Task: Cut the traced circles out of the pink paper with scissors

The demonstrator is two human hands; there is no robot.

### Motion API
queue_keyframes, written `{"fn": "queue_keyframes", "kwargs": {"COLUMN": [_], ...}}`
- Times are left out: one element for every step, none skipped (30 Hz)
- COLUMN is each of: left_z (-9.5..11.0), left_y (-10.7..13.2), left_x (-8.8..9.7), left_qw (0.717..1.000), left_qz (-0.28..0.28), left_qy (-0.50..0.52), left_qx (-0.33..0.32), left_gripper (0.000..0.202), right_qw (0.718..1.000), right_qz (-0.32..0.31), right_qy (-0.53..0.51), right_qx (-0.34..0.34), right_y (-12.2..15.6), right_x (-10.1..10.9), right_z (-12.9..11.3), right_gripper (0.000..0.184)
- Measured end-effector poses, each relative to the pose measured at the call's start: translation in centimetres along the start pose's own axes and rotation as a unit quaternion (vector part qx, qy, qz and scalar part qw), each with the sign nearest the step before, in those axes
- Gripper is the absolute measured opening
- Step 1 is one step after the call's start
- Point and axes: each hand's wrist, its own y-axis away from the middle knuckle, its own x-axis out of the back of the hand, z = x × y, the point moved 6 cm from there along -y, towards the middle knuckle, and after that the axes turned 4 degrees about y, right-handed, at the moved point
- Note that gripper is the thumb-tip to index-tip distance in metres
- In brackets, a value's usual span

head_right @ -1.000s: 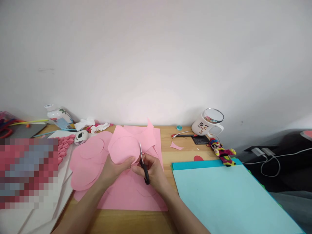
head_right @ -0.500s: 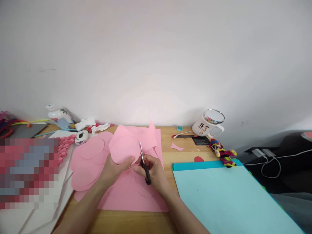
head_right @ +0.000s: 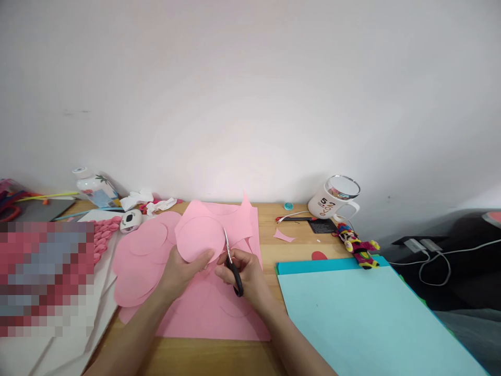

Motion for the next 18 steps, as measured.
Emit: {"fn": "queue_keyframes", "kwargs": {"left_z": [-0.05,-0.09,-0.11,-0.11,-0.09,-0.07,-0.04,-0.01,0.03,0.07,0.12,0.16,0.18,0.18,0.17,0.13,0.08,0.02], "left_y": [-0.02,-0.03,-0.05,-0.07,-0.10,-0.12,-0.13,-0.13,-0.12,-0.10,-0.06,-0.02,0.03,0.09,0.13,0.17,0.20,0.21], "left_x": [0.03,0.07,0.09,0.08,0.01,-0.12,-0.29,-0.44,-0.56,-0.64,-0.69,-0.70,-0.69,-0.69,-0.69,-0.70,-0.74,-0.79], "left_qw": [1.000,1.000,1.000,1.000,1.000,1.000,1.000,1.000,1.000,1.000,1.000,0.999,0.999,0.999,0.999,0.999,1.000,1.000], "left_qz": [0.002,0.005,0.008,0.009,0.005,-0.002,-0.012,-0.020,-0.025,-0.029,-0.030,-0.029,-0.027,-0.026,-0.025,-0.024,-0.025,-0.029], "left_qy": [0.000,0.001,0.001,0.002,0.005,0.008,0.011,0.012,0.012,0.007,-0.002,-0.012,-0.021,-0.026,-0.026,-0.021,-0.014,-0.008], "left_qx": [-0.001,-0.001,-0.002,-0.002,-0.003,-0.004,-0.004,-0.003,-0.004,-0.005,-0.006,-0.007,-0.007,-0.006,-0.004,-0.002,-0.001,-0.002], "left_gripper": [0.018,0.017,0.017,0.020,0.023,0.026,0.027,0.027,0.026,0.024,0.024,0.024,0.023,0.020,0.016,0.015,0.021,0.028], "right_qw": [1.000,1.000,1.000,1.000,1.000,1.000,1.000,1.000,1.000,1.000,1.000,1.000,1.000,1.000,1.000,0.999,0.999,0.999], "right_qz": [0.000,0.000,0.000,0.001,0.001,0.002,0.002,0.000,-0.002,-0.005,-0.008,-0.010,-0.012,-0.011,-0.009,-0.005,-0.001,0.004], "right_qy": [-0.002,-0.003,-0.002,-0.001,0.001,0.002,0.003,0.004,0.003,0.002,0.001,-0.003,-0.010,-0.017,-0.024,-0.029,-0.032,-0.031], "right_qx": [-0.001,-0.002,-0.003,-0.004,-0.005,-0.004,-0.003,-0.002,0.000,0.001,0.002,0.003,0.006,0.010,0.015,0.020,0.024,0.025], "right_y": [-0.01,-0.02,-0.03,-0.04,-0.06,-0.06,-0.07,-0.06,-0.06,-0.06,-0.06,-0.08,-0.11,-0.15,-0.18,-0.20,-0.21,-0.19], "right_x": [-0.03,-0.05,-0.08,-0.09,-0.10,-0.12,-0.14,-0.19,-0.25,-0.32,-0.40,-0.44,-0.47,-0.46,-0.41,-0.31,-0.21,-0.10], "right_z": [-0.09,-0.17,-0.25,-0.32,-0.39,-0.45,-0.49,-0.51,-0.50,-0.46,-0.36,-0.25,-0.13,-0.03,0.04,0.08,0.08,0.07], "right_gripper": [0.023,0.023,0.022,0.022,0.022,0.022,0.022,0.022,0.023,0.023,0.023,0.024,0.025,0.026,0.027,0.028,0.029,0.030]}}
